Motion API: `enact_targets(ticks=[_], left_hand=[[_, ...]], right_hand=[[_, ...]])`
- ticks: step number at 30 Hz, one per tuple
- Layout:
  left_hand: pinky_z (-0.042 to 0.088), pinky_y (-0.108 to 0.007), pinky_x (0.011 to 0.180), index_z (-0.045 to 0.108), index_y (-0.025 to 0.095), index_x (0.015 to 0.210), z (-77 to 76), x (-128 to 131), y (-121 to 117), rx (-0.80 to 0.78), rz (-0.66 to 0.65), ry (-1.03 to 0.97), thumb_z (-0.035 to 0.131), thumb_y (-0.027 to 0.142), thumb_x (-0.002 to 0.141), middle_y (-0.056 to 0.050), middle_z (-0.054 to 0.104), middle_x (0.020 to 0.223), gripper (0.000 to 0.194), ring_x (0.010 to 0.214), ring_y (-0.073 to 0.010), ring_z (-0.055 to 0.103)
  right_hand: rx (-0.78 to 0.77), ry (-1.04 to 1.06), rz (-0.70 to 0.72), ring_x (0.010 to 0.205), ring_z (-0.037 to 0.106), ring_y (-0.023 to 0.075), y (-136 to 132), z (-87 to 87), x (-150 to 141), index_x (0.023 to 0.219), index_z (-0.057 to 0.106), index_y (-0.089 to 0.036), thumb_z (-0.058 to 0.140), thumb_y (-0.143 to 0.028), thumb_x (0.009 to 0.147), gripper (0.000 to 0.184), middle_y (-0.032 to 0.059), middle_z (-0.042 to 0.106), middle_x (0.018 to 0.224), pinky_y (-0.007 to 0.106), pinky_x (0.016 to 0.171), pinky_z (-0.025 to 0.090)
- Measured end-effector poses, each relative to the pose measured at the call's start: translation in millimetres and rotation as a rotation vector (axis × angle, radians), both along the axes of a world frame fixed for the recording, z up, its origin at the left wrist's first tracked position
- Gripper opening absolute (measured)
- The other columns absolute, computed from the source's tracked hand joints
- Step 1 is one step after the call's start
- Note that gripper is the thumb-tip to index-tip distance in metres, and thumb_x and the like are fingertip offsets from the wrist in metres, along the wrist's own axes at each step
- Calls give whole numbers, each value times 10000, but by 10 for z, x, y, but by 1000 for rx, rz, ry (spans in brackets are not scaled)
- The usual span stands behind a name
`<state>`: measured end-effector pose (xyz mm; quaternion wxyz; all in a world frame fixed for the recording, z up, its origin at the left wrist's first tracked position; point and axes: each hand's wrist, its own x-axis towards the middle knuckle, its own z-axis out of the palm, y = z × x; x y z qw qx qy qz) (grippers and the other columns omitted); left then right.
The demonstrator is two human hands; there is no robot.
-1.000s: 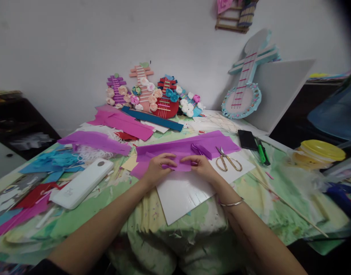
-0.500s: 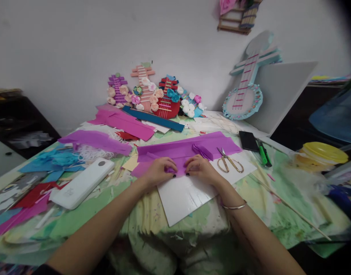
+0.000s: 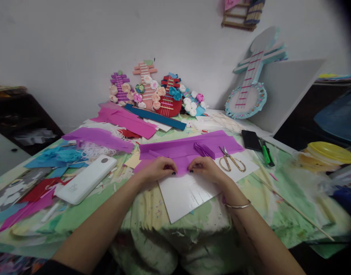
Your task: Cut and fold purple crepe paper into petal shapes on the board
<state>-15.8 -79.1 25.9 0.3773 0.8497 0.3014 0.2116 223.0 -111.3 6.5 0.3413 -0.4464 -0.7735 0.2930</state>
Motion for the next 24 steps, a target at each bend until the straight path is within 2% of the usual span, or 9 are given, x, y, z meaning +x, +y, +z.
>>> enact_targets(ticks=[11,15,18,24], left_hand=[[444,-220,730,674,156,786,47,48,-87,7,-12,2,521,45,759,-20,679,829,191,811,-151,610],[436,-220,720,669,154,778,31,71,-83,-10,-9,-10,543,62,759,-16,679,823,157,805,-150,604],[425,-213,654,640,143,810,-11,89,-73,-22,16,-32,544,58,747,-10,655,791,143,739,-135,585],[407,-202,588,586,143,836,-79,127,-67,-20,65,-82,566,77,730,13,593,727,126,674,-121,552]], right_hand=[[134,-4,167,792,622,167,0,-22,-134,854,698,-161,476,-18,792,271,49,698,836,283,746,465],[70,48,135,817,635,166,-21,-31,-191,924,686,-162,499,-12,761,290,43,704,880,274,752,471],[1,105,89,777,644,161,-18,-51,-221,935,676,-152,551,-37,742,257,39,702,840,265,715,485],[12,103,-3,673,603,143,20,-95,-237,839,666,-153,629,-61,699,171,12,655,727,245,621,467]])
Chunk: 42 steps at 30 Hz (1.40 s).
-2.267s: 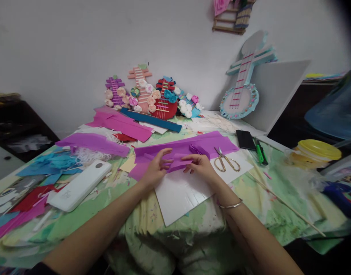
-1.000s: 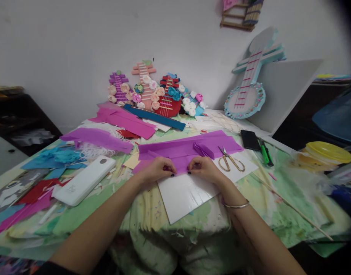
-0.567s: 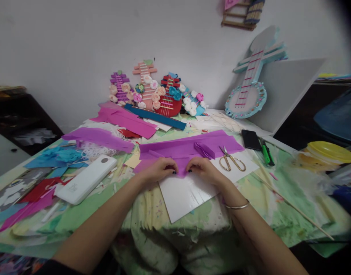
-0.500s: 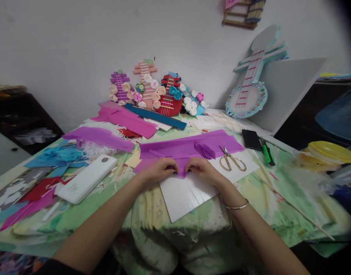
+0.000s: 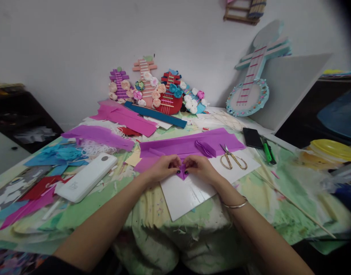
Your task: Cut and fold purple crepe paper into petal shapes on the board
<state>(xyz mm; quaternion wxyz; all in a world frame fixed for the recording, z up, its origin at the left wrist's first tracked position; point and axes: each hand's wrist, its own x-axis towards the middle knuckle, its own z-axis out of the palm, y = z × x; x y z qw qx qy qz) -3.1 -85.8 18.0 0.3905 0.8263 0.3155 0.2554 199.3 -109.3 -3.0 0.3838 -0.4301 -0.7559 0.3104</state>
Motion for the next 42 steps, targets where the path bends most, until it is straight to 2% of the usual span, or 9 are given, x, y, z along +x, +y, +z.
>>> enact_targets(ticks=[8,20,33,42], left_hand=[[394,-206,569,599,144,756,22,20,-10,56,18,9,548,56,693,20,586,665,120,631,-116,535],[398,-244,634,628,159,730,30,34,-11,226,62,98,604,43,697,3,617,700,124,685,-145,539],[403,-255,642,643,155,748,-28,32,22,290,34,119,589,38,715,-13,642,710,133,697,-159,555],[414,-263,712,673,165,710,-48,48,36,362,-38,69,595,20,721,-19,673,743,164,759,-160,575]], right_hand=[[45,-43,-6,626,575,131,5,3,6,701,666,-161,655,-48,686,114,-5,636,660,235,595,432],[91,-82,12,622,575,124,-7,24,-8,692,676,-158,649,-17,686,144,-1,638,663,226,594,428],[120,-123,34,658,582,131,-28,46,-11,717,709,-170,613,38,698,231,6,648,698,233,624,432],[152,-178,83,723,630,159,-16,23,0,792,762,-189,615,-16,750,231,41,675,795,262,684,482]])
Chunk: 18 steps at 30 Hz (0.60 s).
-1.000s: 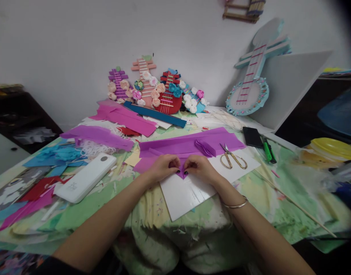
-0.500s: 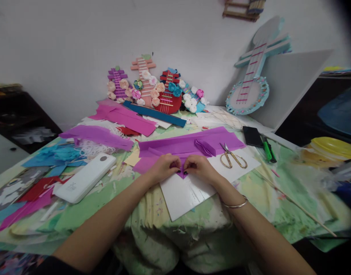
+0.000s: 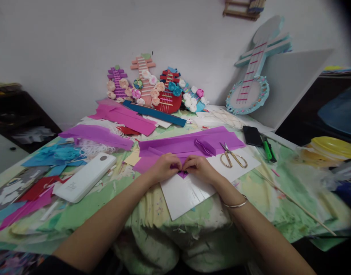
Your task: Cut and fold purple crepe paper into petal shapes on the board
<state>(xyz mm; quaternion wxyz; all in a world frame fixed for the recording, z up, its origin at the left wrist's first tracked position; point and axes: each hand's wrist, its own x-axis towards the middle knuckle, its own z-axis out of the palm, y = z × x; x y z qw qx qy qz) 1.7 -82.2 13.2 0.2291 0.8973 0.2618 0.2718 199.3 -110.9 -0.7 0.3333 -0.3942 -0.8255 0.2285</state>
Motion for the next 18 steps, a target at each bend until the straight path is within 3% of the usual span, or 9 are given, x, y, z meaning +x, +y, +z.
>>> enact_targets(ticks=[10,18], left_hand=[[410,-285,758,743,191,807,29,-42,-10,40,-149,61,623,111,776,-24,672,755,148,760,-156,574],[394,-314,848,754,227,871,102,-123,-19,51,-282,170,660,201,800,-34,681,888,120,887,-175,582]], right_hand=[[-16,-7,-8,701,616,137,-1,11,-8,763,759,-177,613,0,743,231,36,661,780,239,675,470],[-19,15,6,699,620,137,13,-14,-7,764,754,-175,620,-3,748,218,36,666,770,244,680,477]])
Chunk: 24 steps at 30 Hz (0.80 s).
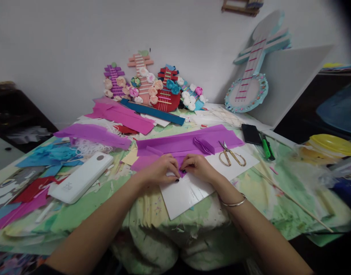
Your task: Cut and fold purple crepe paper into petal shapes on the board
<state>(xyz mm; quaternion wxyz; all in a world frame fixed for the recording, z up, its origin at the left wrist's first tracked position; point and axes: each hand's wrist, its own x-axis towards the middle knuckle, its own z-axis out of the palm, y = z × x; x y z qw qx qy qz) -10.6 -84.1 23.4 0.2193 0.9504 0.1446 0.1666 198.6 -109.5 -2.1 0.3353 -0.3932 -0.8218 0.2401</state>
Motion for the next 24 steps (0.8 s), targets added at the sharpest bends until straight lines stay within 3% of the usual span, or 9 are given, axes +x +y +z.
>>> enact_targets(ticks=[11,16,21,24], left_hand=[[401,-307,838,760,260,905,43,-36,-3,-10,-26,94,671,216,800,-44,633,956,143,930,-184,554],[404,-322,861,741,194,867,96,-43,-20,-65,-35,23,658,201,788,-42,683,878,115,898,-193,562],[406,-352,890,685,194,1079,110,-18,-82,-28,18,77,658,237,774,-76,646,1014,309,987,-233,544],[392,-379,920,678,216,1113,119,-16,-112,8,5,151,679,266,758,-82,607,1069,358,1047,-258,514]], right_hand=[[-5,3,17,681,604,135,-2,16,5,767,753,-167,634,-13,755,196,35,652,754,241,649,467],[-21,1,3,701,614,138,-4,24,5,770,750,-170,623,1,742,215,38,669,771,245,669,470],[-41,15,-11,701,611,143,4,14,11,773,733,-165,620,25,714,229,29,682,748,244,660,459],[-45,32,-21,710,618,148,16,-4,24,788,722,-160,619,30,698,234,30,691,765,250,669,466]])
